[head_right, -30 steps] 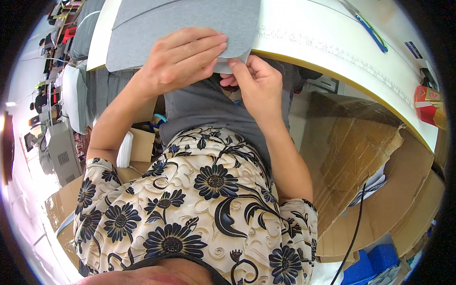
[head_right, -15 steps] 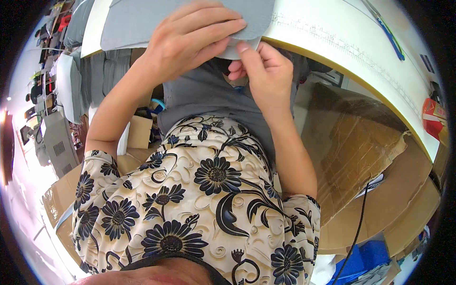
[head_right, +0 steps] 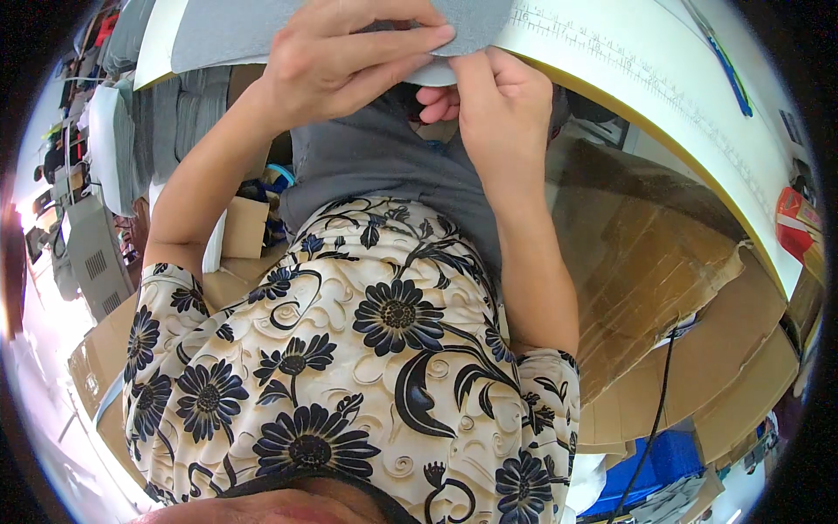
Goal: The person is sewing pieces of fabric to create a cover, likely for a cushion or bag, using an industrial sewing machine.
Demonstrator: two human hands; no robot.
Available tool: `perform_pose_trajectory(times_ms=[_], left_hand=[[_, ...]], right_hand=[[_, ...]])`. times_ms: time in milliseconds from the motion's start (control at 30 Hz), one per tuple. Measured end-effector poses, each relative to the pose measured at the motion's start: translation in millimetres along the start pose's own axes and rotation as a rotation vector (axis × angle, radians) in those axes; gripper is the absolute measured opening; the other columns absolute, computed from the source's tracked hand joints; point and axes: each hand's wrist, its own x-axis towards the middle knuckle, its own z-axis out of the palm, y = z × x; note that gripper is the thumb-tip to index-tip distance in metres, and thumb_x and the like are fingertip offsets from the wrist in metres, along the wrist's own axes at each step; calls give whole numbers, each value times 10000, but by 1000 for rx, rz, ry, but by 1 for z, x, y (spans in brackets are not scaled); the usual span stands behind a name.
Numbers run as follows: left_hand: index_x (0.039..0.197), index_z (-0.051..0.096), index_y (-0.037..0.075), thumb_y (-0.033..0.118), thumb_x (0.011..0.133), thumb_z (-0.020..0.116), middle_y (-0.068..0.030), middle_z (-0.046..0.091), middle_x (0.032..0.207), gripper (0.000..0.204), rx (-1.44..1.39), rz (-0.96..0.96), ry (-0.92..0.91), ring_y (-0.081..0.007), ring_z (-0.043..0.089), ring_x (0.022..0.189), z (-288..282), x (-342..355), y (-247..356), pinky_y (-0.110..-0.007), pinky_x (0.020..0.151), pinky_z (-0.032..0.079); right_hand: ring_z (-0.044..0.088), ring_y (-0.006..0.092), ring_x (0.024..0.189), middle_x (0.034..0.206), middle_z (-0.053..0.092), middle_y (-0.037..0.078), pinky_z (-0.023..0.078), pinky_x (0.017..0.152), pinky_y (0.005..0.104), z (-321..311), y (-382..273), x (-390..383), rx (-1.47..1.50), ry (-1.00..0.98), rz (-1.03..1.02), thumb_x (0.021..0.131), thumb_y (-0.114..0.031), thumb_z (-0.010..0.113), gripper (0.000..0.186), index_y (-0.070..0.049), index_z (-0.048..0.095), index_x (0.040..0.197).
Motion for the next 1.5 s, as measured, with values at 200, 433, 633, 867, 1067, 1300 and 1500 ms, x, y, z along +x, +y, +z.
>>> perform_pose_trajectory(times_ms=[200, 433, 633, 867, 1067, 1300, 1500], left_hand=[[1022, 717, -14, 38, 765, 754, -127, 649, 1043, 264, 302, 355, -136, -265, 615, 834, -14, 8, -19, -368, 711, 493], [1063, 714, 14, 38, 694, 748, -90, 676, 1088, 371, 272, 148, -229, -268, 641, 912, -19, 18, 9, -374, 770, 533], [1067, 718, 9, 25, 698, 732, -104, 671, 1064, 370, 256, 163, -158, -269, 624, 866, -15, 20, 8, -372, 756, 519], [1035, 716, 1, -1, 761, 739, -128, 680, 1036, 274, 116, 48, -120, -285, 641, 851, -20, 28, 10, -369, 726, 521], [1010, 718, -8, -20, 745, 753, -120, 671, 1001, 268, 21, 9, -77, -273, 636, 832, -17, 19, 10, -359, 709, 518], [1014, 722, -6, -14, 751, 745, -111, 672, 1006, 265, 100, 52, -143, -266, 640, 847, -14, 20, 13, -354, 714, 520], [1033, 740, 37, 29, 831, 723, -93, 691, 1034, 203, 75, -105, -178, -262, 648, 893, -14, 21, 7, -339, 775, 533]], right_hand=[[584, 148, 611, 757, 681, 135, 496, 619, 293, -15, 6, 0, 114, -111, 15, 1016, -206, 456, 355, 59, 658, 893], [638, 204, 680, 840, 695, 192, 527, 680, 316, -18, -5, -3, 95, -128, 57, 1017, -196, 404, 384, 95, 640, 938], [709, 265, 847, 974, 703, 208, 566, 764, 353, -8, -13, -6, 216, -116, 78, 1035, -199, 385, 383, 102, 621, 1068], [696, 203, 886, 1049, 691, 167, 597, 760, 326, -5, -25, -7, 199, -82, 28, 1002, -73, 517, 210, 100, 627, 1045], [713, 191, 693, 826, 705, 145, 576, 646, 270, -9, -27, -14, -75, -27, 50, 984, -83, 580, 185, 72, 634, 899], [708, 191, 655, 805, 704, 144, 556, 600, 269, -8, -19, -10, 59, 59, 50, 978, -77, 562, 172, 52, 632, 889], [713, 207, 699, 848, 716, 165, 556, 637, 281, -12, -20, -10, 103, 12, 94, 991, -166, 580, 225, 43, 647, 941]])
